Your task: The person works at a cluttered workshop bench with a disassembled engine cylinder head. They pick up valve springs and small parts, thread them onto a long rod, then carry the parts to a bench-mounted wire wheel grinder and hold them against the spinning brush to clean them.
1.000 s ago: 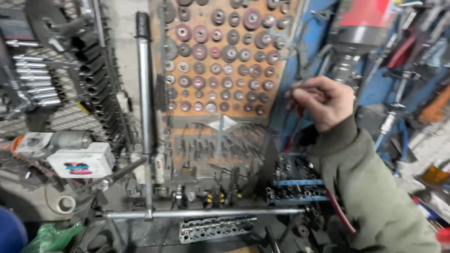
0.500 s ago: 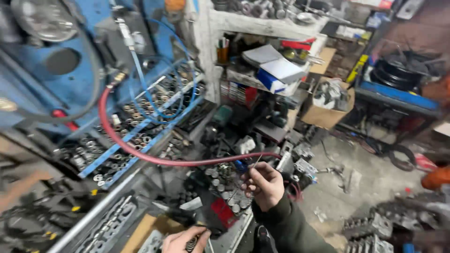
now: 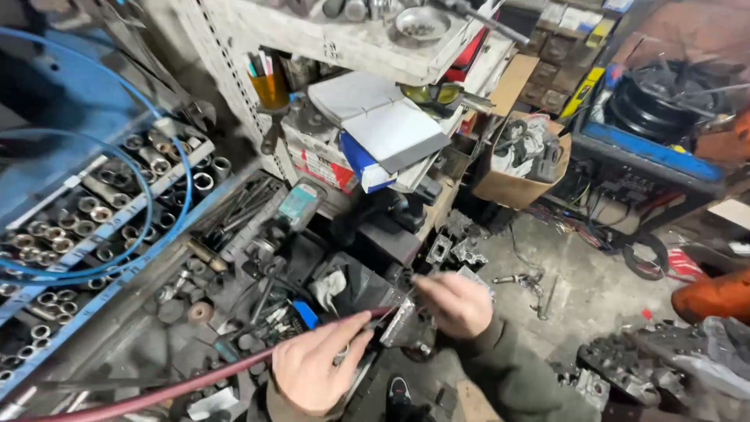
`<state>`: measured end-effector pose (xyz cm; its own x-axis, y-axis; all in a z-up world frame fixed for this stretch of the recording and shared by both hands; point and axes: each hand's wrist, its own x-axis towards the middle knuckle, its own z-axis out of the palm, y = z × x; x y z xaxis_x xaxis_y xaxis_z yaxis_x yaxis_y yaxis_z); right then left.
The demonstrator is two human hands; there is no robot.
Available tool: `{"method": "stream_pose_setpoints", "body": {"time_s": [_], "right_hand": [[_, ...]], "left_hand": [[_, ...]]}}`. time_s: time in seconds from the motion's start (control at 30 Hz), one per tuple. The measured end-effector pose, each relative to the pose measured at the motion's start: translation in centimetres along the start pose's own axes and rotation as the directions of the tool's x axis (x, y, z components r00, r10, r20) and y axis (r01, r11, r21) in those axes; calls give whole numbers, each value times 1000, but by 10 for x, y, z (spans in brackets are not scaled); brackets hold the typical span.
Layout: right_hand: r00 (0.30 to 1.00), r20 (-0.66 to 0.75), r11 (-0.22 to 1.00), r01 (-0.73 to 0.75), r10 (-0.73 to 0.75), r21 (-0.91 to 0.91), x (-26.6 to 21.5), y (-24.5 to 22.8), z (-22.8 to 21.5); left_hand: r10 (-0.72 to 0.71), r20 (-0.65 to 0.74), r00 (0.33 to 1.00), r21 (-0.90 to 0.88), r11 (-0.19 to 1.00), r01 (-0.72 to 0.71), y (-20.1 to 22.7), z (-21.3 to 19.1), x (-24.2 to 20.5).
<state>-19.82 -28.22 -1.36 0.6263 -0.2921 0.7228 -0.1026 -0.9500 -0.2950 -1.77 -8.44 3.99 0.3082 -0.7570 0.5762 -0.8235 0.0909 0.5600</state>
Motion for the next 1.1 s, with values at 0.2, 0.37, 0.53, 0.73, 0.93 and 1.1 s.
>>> {"method": "stream_pose_setpoints", "body": {"time_s": [0.2,0.37,0.53,0.73,0.93,1.1], "right_hand": [[827,-176,715,-331,534,615,41,114,-15],[836,-3,677,-442,549,589,85,150,1],[920,56,791,-364,388,492,119,161,10],[898,156,816,-440,412,376,137,164,14],[877,222,764,-481,427,431,143,169,16],[898,219,829,-438,382,348,139,174,28]], "left_hand": [[-263,66,962,-59,962,267,-13,63,28],[-378,125,917,-6,924,381,-28,87,33],[-448,136,884,6,892,451,-34,87,36],[-553,120,825,44,833,552,-33,86,37],[-394,23,919,-12,919,394,-32,88,39],[-433,34,901,-11,901,433,-33,93,35]]}}
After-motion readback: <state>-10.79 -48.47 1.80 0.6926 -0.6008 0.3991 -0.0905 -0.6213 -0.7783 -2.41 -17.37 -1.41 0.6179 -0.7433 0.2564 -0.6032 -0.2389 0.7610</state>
